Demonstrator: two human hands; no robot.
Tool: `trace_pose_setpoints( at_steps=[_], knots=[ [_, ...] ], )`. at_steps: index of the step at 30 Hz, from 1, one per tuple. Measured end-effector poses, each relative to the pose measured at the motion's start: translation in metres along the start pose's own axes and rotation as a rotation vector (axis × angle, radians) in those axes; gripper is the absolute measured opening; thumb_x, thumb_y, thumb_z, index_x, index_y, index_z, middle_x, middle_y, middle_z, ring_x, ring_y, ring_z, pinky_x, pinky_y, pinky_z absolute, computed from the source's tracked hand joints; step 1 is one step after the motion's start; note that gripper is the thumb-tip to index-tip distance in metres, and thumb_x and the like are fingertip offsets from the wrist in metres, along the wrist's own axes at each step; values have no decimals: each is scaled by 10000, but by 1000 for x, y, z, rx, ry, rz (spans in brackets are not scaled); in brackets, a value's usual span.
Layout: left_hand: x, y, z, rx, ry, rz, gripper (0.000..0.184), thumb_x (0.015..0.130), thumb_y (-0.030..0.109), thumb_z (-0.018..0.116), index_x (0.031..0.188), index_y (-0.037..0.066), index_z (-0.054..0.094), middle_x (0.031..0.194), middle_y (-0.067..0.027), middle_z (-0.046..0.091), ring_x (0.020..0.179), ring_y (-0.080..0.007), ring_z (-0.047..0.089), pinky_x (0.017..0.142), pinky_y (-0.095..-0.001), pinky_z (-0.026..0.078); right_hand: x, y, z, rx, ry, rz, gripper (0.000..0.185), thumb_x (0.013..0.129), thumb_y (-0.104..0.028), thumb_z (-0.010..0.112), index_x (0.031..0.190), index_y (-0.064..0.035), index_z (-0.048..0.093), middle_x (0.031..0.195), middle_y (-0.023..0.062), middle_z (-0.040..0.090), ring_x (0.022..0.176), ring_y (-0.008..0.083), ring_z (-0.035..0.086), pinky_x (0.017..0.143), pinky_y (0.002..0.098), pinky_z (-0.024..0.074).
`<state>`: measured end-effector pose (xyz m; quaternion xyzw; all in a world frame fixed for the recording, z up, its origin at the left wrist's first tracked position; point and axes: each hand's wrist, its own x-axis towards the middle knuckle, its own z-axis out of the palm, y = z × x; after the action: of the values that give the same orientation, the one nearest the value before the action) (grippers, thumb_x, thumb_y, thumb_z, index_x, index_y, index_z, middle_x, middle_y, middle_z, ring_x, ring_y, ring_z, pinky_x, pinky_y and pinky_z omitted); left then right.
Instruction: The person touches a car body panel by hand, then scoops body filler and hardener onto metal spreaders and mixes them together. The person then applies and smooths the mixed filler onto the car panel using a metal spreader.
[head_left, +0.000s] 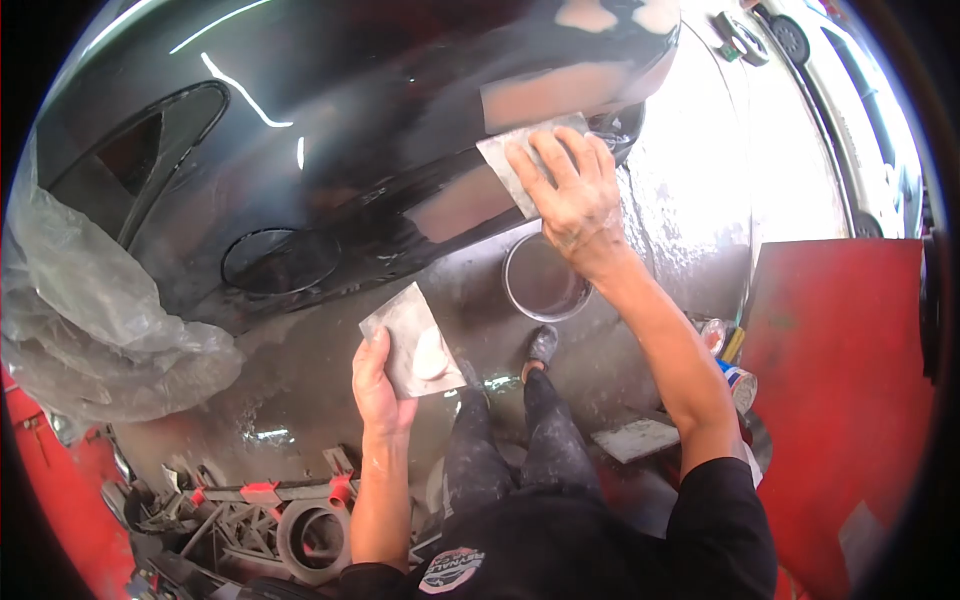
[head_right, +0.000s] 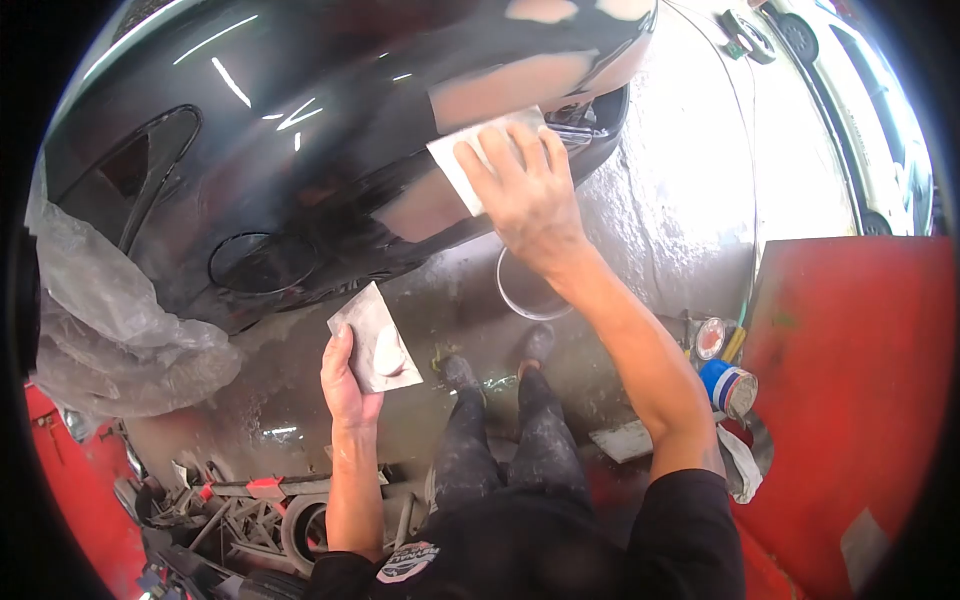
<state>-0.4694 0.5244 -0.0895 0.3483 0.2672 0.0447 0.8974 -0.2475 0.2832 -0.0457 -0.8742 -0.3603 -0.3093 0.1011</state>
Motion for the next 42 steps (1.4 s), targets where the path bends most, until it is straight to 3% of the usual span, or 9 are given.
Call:
trace_pose_setpoints(
  at_steps=[6,9,18,24,27,30,42],
  knots=[
    [-5,-5,-9,-10,2,-6,307,1089,241,632,1262,-5,692,1231,-117,750,1093,-232,739,980,-396,601,41,4,9,-50,80,-45,434,890,-132,663,1320,-88,700,1319,97,626,1253,343,562,1098,561,430],
    [-7,-5,-7,-9,30,-6,368,1089,249,631,1297,-52,663,1220,-150,759,1066,-236,753,977,-378,589,46,2,16,-50,100,-61,433,895,-134,665,1324,-86,703,1328,96,625,1256,346,562,1099,565,426],
    [-3,-7,-11,-3,23,-16,370,1091,253,628,1303,-48,660,1227,-145,756,1067,-228,750,974,-374,589,22,-3,34,-62,106,-40,487,884,-113,645,1368,-93,693,1362,103,617,1252,355,557,1100,570,420],
    [-3,-5,-13,7,10,-18,374,1085,261,642,1296,-47,663,1222,-140,758,1060,-227,751,967,-372,591,-7,-16,25,-16,45,-15,524,821,-62,660,1342,-76,717,1325,119,625,1243,354,575,1078,544,455],
    [-6,0,-10,-15,11,-31,280,1079,232,650,1222,-4,701,1187,-112,759,1050,-224,751,953,-384,609,-17,-15,20,9,-66,-9,461,883,-124,639,1340,-81,686,1312,108,615,1252,351,560,1086,573,432],
    [-8,-1,-17,-3,-2,-26,365,1082,260,648,1281,-45,671,1202,-143,762,1059,-228,753,969,-373,593,-11,-21,12,-8,-43,-1,445,889,-130,642,1330,-82,690,1310,108,614,1249,347,564,1095,569,426],
    [-14,-9,-19,-12,30,-38,372,1084,259,642,1288,-51,661,1223,-149,754,1063,-233,749,980,-383,589,47,-25,27,-56,117,-54,458,892,-139,658,1344,-80,706,1345,97,608,1275,346,543,1114,580,403]
  ],
)
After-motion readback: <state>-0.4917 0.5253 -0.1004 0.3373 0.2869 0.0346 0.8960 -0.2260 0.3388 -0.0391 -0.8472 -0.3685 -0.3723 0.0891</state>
